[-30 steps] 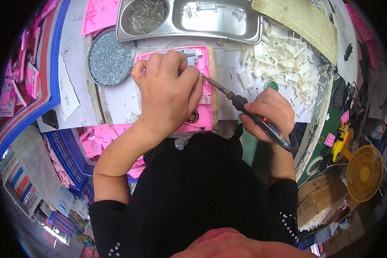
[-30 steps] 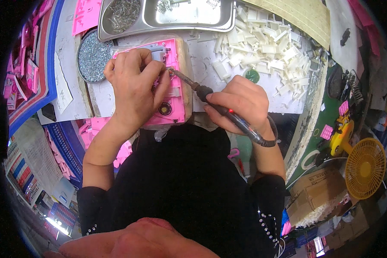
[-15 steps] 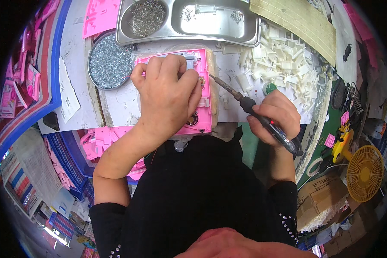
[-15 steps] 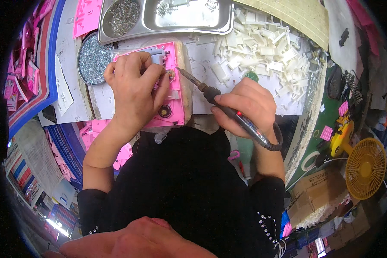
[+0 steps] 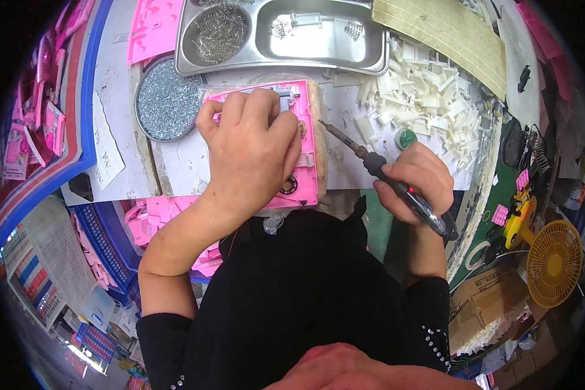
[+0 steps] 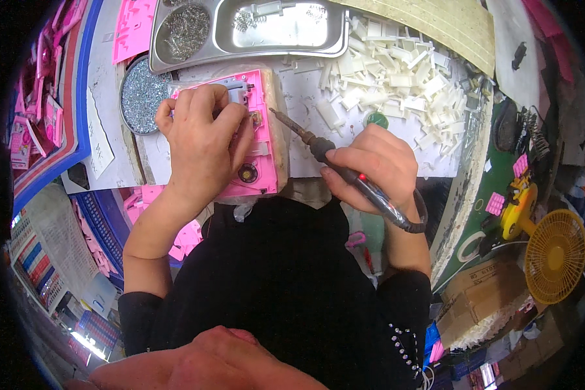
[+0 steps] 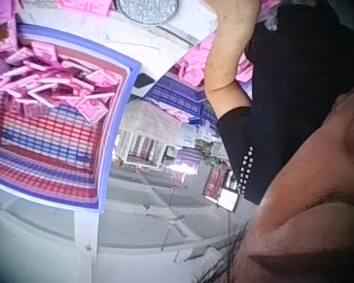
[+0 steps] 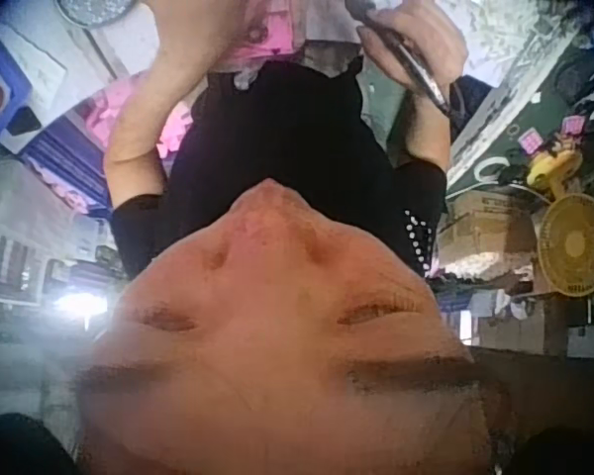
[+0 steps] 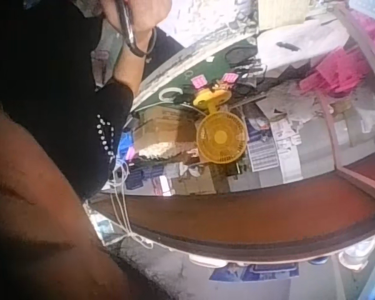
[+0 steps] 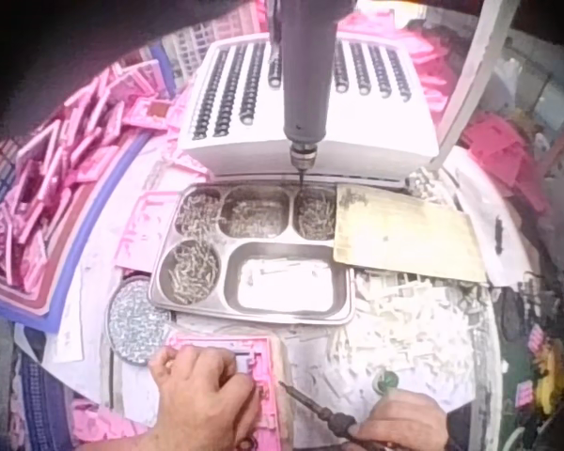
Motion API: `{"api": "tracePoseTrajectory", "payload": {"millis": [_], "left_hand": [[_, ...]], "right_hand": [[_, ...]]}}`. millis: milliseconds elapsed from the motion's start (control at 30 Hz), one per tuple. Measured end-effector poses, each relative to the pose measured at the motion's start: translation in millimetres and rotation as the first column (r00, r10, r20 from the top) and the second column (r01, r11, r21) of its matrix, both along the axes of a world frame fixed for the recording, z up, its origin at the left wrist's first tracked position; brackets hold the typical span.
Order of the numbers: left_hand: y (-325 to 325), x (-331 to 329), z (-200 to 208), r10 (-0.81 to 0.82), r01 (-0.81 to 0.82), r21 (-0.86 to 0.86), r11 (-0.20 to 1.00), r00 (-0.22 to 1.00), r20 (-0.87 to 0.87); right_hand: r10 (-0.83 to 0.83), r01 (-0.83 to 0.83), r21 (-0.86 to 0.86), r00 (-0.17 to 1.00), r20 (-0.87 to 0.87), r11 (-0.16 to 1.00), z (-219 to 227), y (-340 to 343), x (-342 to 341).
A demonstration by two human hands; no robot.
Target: Assembling the internal electronic components and housing of a pink toy device.
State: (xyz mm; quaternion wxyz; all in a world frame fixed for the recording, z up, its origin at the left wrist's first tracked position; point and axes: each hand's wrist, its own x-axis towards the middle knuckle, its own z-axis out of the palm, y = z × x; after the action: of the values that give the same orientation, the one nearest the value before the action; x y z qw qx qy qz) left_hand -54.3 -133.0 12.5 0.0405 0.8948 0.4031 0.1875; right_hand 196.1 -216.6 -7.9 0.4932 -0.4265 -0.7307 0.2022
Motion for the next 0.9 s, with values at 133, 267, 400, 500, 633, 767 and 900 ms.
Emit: {"api": "tracePoseTrajectory", "payload": {"millis": [133, 267, 400, 500, 633, 767, 900], "left_hand": [[0, -1, -2, -0.006, 0.006, 0.003, 1.000, 1.000, -0.007], [-3, -10, 4, -0.034, 0.032, -0.085, 0.996, 0.999, -0.018], [7, -43, 15, 0.037, -0.037, -0.012, 0.999, 0.998, 0.055], [12, -77, 19, 0.075, -0.111, -0.129, 0.985, 0.963, -0.258], [6, -87, 28, 0.087, -0.142, -0.140, 0.980, 0.935, -0.343], [13, -93, 27, 0.047, -0.062, -0.124, 0.990, 0.991, -0.127], [14, -72, 10, 0.066, -0.007, -0.148, 0.989, 0.914, 0.399]], "right_hand": [[-0.010, 0.010, 0.005, 1.000, 0.001, 1.000, -1, -2, 1], [-0.012, 0.012, -0.019, 1.000, -0.001, 1.000, 1, -5, 1], [-0.054, 0.054, 0.009, 0.998, -0.012, 0.999, 6, -5, 3], [-0.079, 0.079, -0.006, 0.996, -0.031, 0.997, 6, -5, 5], [-0.044, 0.045, 0.040, 0.998, -0.033, 0.998, 14, 8, -7], [-0.029, 0.035, 0.067, 0.996, -0.089, 0.997, 19, 20, -23], [-0.182, 0.127, -0.216, 0.950, -0.253, 0.968, 14, 18, -51]]}}
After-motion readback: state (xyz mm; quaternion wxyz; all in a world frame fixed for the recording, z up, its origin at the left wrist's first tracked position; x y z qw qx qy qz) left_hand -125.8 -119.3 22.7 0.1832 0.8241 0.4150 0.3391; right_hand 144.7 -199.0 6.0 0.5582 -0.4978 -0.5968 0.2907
